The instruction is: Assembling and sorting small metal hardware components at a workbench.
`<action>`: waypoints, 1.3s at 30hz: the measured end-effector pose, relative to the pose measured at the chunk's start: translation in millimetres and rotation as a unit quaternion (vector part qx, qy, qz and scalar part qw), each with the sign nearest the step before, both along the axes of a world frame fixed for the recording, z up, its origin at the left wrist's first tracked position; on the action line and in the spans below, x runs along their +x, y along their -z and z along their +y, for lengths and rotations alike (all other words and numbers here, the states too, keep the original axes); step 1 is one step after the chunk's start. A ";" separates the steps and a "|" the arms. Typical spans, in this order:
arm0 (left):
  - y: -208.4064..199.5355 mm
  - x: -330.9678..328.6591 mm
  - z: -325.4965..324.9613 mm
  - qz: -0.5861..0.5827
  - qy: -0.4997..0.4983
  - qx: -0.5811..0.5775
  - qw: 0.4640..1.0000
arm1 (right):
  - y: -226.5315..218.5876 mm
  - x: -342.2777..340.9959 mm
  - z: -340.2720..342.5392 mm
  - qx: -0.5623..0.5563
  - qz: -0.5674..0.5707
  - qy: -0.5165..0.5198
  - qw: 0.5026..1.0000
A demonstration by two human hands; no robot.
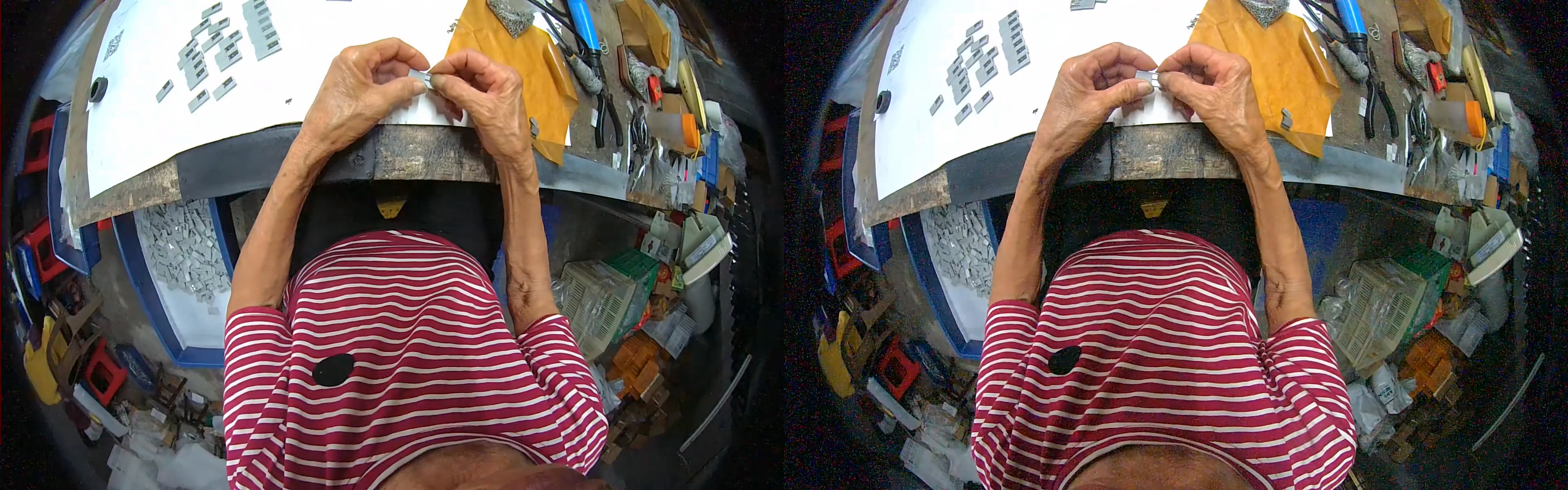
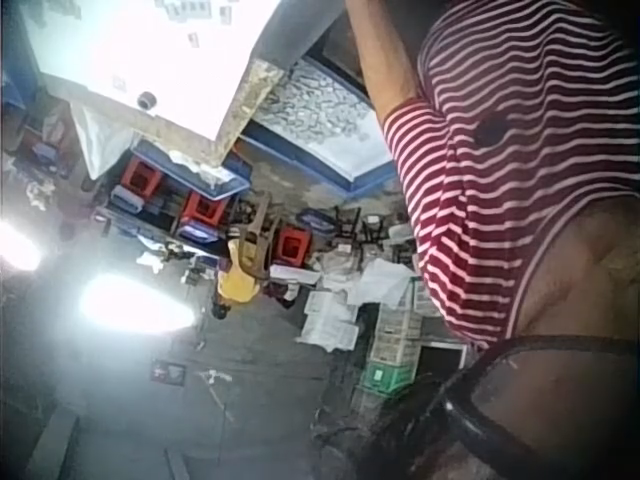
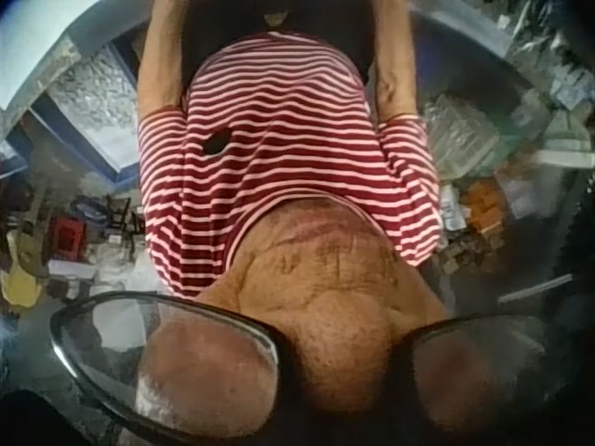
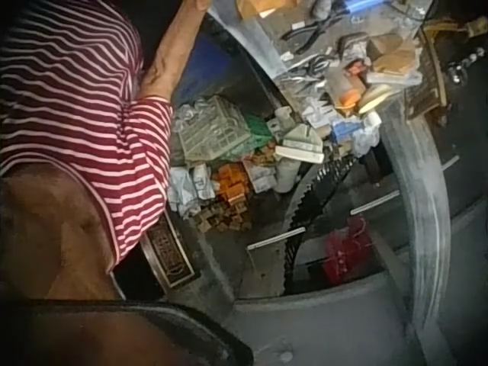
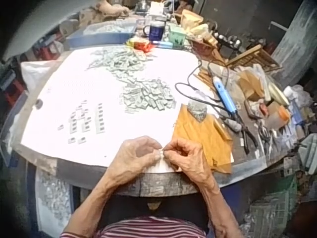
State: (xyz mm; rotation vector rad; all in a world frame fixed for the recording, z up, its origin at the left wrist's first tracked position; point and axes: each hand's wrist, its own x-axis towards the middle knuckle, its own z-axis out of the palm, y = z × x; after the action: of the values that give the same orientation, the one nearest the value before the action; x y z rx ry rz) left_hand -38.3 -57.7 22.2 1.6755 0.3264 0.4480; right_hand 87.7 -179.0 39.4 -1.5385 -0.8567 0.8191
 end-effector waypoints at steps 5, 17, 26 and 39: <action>-2.9 -0.4 -0.2 0.010 0.009 -0.021 1.000 | 0.8 2.0 -1.0 0.021 0.006 -0.019 1.000; -2.0 -0.5 -1.3 0.004 0.017 -0.028 0.999 | 0.8 -1.0 -1.8 -0.014 -0.030 -0.005 0.999; -4.0 -1.5 -1.3 0.002 0.033 -0.039 0.999 | 1.9 -1.3 -5.5 0.006 -0.080 -0.016 0.997; -4.7 -1.3 0.6 0.028 0.061 -0.049 0.997 | 1.4 6.1 -7.0 -0.027 -0.060 -0.075 0.995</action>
State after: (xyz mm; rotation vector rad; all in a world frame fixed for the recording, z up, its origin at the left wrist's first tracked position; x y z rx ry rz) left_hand -39.6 -57.0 26.9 1.6039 0.2814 0.2893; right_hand 93.8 -186.1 38.0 -1.5983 -1.0561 0.8706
